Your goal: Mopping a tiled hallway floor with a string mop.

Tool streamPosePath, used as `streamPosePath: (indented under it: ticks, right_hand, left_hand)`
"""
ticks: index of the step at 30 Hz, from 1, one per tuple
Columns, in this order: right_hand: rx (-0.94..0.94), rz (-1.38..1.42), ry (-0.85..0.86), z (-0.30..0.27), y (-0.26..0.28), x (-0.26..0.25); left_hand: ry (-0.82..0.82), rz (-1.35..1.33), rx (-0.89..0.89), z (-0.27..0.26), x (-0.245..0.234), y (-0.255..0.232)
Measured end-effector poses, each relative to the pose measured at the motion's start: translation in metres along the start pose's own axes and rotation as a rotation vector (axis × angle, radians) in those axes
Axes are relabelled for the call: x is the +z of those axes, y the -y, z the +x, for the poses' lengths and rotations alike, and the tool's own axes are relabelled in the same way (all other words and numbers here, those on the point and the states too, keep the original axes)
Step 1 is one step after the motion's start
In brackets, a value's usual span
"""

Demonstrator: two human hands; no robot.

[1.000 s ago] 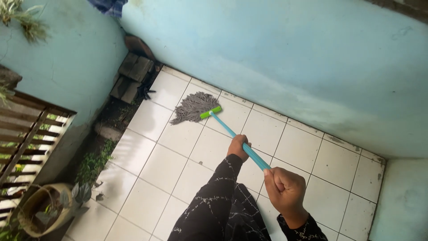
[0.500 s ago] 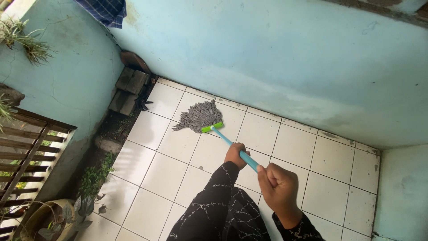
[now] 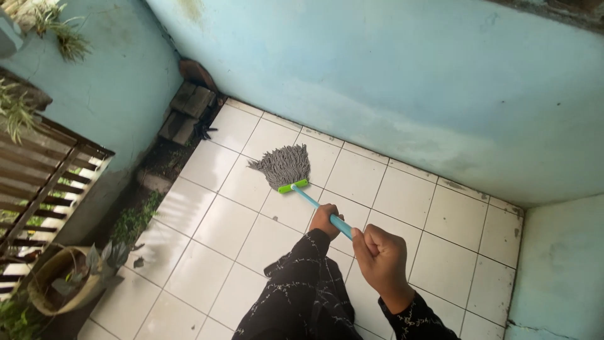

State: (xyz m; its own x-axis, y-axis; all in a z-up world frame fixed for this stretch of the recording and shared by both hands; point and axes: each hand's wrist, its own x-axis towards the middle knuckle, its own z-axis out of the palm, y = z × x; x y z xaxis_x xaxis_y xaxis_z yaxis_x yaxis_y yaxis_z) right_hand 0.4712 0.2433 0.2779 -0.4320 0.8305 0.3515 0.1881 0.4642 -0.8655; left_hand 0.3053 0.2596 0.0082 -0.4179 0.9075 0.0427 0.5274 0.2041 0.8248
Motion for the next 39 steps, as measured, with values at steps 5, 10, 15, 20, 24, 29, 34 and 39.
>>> streamPosePath:
  ticks: [5, 10, 15, 20, 24, 29, 34, 39]
  right_hand:
    - [-0.010, 0.002, 0.003, -0.041, 0.011, -0.044]
    - [-0.024, 0.007, 0.021, -0.073, 0.018, -0.079]
    - [-0.006, 0.124, 0.046, -0.099, 0.007, -0.097]
    - [-0.028, 0.299, 0.166, -0.127, -0.031, -0.103]
    - [-0.085, 0.414, 0.201, -0.127, -0.031, -0.102]
    - [-0.107, 0.425, 0.157, -0.121, -0.025, -0.090]
    - [-0.133, 0.469, 0.120, -0.123, -0.031, -0.055]
    - [-0.104, 0.512, 0.149, -0.129, -0.049, -0.009]
  left_hand:
    - [-0.066, -0.014, -0.010, -0.058, 0.027, -0.035]
    - [-0.153, 0.000, 0.012, -0.106, 0.053, -0.061]
    - [-0.149, 0.045, -0.063, -0.133, 0.055, -0.084]
    - [-0.064, 0.087, -0.084, -0.146, 0.050, -0.079]
    - [-0.032, 0.136, -0.035, -0.143, 0.046, -0.073]
    - [0.029, 0.155, 0.005, -0.133, 0.036, -0.058]
    - [0.074, 0.198, 0.002, -0.121, 0.011, -0.032]
    - [0.109, 0.257, -0.021, -0.105, -0.016, 0.013]
